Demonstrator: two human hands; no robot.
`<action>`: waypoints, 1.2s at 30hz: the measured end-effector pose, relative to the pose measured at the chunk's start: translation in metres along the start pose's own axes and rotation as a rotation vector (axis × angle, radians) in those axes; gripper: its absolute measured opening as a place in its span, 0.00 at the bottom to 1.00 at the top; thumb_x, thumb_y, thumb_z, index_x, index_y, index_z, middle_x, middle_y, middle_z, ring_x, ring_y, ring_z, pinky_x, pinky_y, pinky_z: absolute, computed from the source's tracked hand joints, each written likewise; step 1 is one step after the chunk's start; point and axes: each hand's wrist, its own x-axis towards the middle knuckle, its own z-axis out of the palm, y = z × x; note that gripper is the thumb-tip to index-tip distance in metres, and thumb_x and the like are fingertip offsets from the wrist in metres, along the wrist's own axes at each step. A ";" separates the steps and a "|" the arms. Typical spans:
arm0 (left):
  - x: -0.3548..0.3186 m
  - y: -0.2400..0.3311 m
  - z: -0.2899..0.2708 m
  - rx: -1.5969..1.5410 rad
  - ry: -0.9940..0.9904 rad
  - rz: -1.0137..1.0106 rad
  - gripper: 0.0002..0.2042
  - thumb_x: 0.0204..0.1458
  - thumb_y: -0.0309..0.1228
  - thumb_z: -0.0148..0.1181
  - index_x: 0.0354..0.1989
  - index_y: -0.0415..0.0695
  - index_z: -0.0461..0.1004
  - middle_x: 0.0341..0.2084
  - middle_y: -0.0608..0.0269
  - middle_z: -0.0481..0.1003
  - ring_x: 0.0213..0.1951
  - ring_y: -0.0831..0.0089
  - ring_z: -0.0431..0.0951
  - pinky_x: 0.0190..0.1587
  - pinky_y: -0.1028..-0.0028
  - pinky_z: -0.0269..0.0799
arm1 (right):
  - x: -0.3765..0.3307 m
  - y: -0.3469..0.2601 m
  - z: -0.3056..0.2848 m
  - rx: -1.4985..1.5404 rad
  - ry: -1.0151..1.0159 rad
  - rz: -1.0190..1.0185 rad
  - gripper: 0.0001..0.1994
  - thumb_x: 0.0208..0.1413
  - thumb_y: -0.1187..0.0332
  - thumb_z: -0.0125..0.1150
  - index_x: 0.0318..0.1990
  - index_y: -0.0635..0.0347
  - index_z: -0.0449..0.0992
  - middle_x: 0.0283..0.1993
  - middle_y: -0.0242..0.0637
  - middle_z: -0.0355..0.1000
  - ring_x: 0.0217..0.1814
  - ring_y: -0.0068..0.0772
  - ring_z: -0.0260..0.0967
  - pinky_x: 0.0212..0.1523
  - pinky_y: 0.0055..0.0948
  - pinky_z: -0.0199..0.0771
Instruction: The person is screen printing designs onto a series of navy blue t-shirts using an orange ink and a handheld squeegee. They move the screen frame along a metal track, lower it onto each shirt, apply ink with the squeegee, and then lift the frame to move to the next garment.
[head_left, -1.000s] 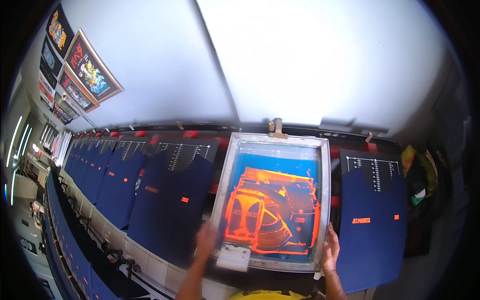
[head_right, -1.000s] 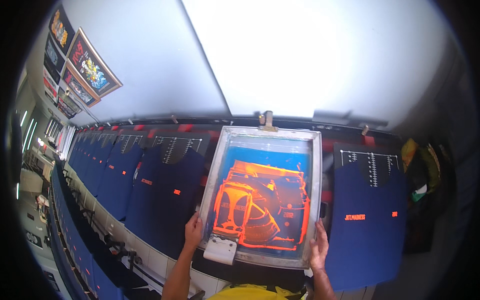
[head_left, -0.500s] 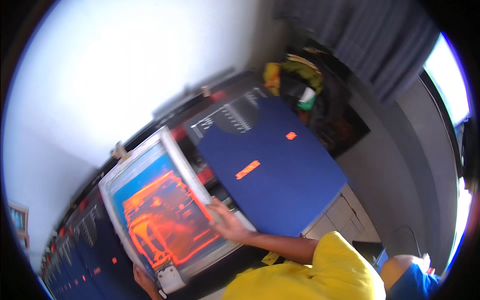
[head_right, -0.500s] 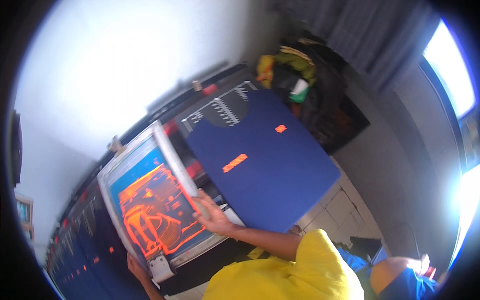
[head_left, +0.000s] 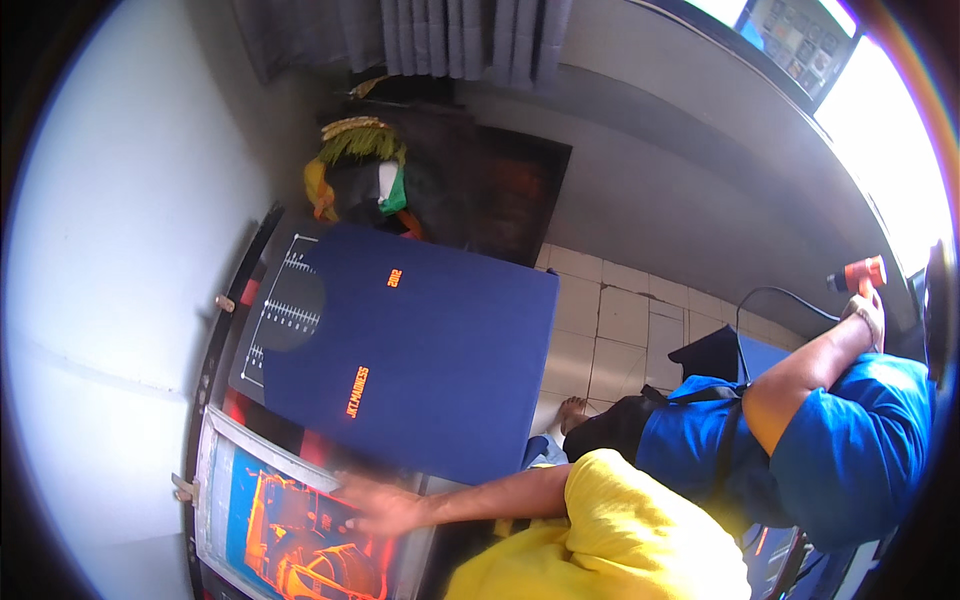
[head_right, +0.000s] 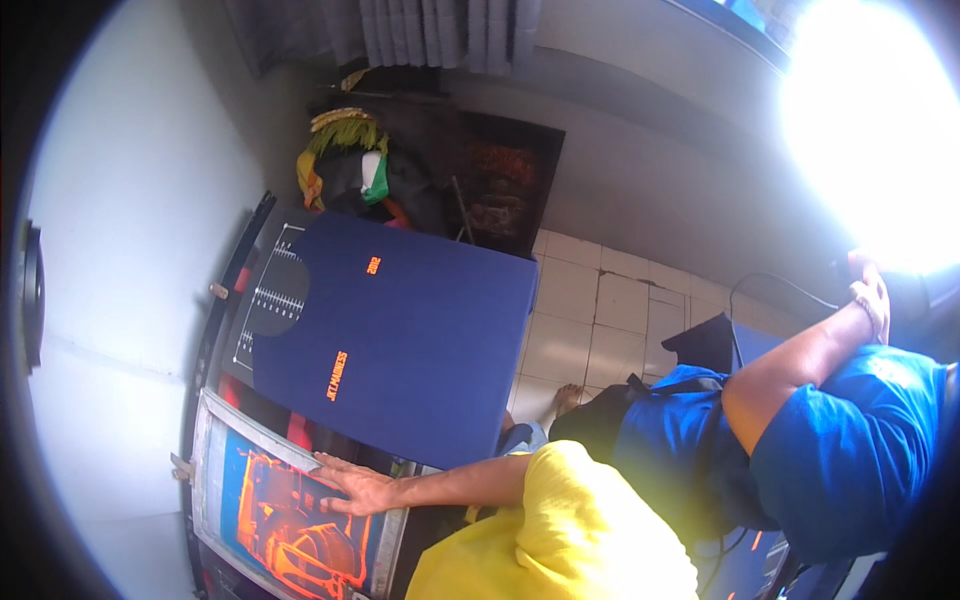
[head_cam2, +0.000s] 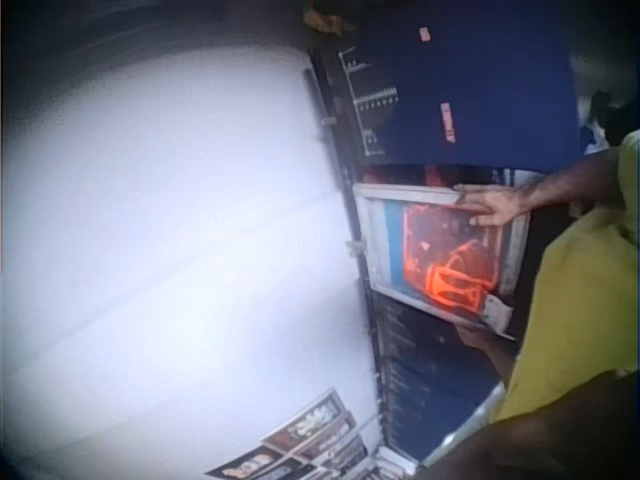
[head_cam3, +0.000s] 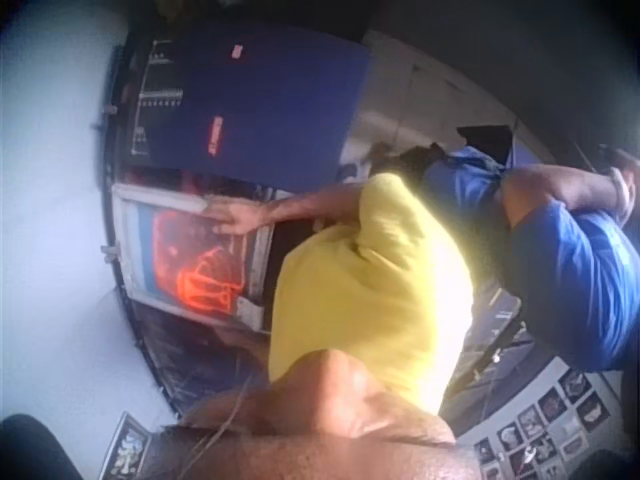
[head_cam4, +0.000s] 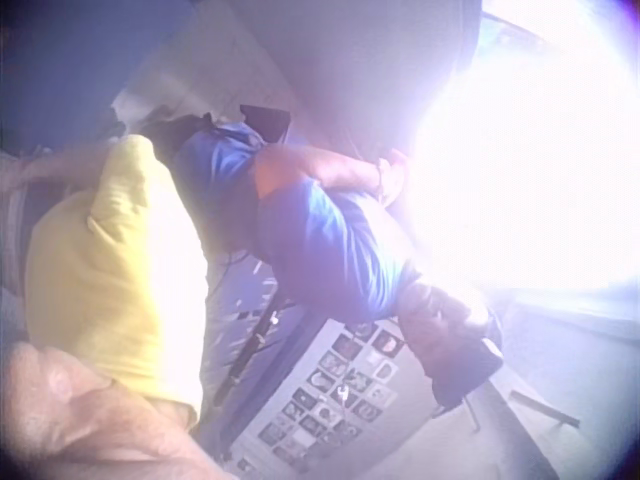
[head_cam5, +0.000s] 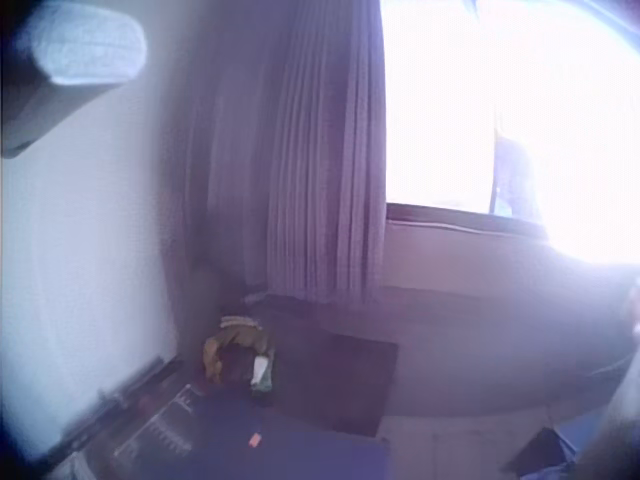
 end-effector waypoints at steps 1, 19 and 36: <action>0.002 0.003 0.007 -0.043 0.029 0.000 0.16 0.66 0.42 0.57 0.48 0.42 0.78 0.37 0.59 0.80 0.34 0.61 0.82 0.38 0.66 0.80 | 0.001 0.005 0.006 -0.004 0.023 -0.023 0.34 0.66 0.53 0.55 0.74 0.59 0.55 0.81 0.56 0.38 0.84 0.53 0.33 0.80 0.44 0.42; -0.027 -0.018 0.046 -0.135 0.277 -0.067 0.16 0.65 0.41 0.58 0.51 0.41 0.78 0.37 0.56 0.80 0.36 0.59 0.82 0.42 0.66 0.80 | 0.001 0.001 -0.001 -0.098 0.005 -0.070 0.35 0.66 0.55 0.53 0.73 0.65 0.53 0.78 0.68 0.38 0.83 0.62 0.33 0.80 0.46 0.39; -0.033 -0.019 0.000 -1.011 -0.165 -0.732 0.23 0.71 0.39 0.43 0.60 0.31 0.73 0.48 0.56 0.78 0.48 0.72 0.78 0.55 0.71 0.71 | -0.001 0.011 0.005 0.069 0.091 -0.183 0.28 0.62 0.69 0.61 0.69 0.60 0.64 0.77 0.57 0.50 0.82 0.49 0.44 0.77 0.41 0.46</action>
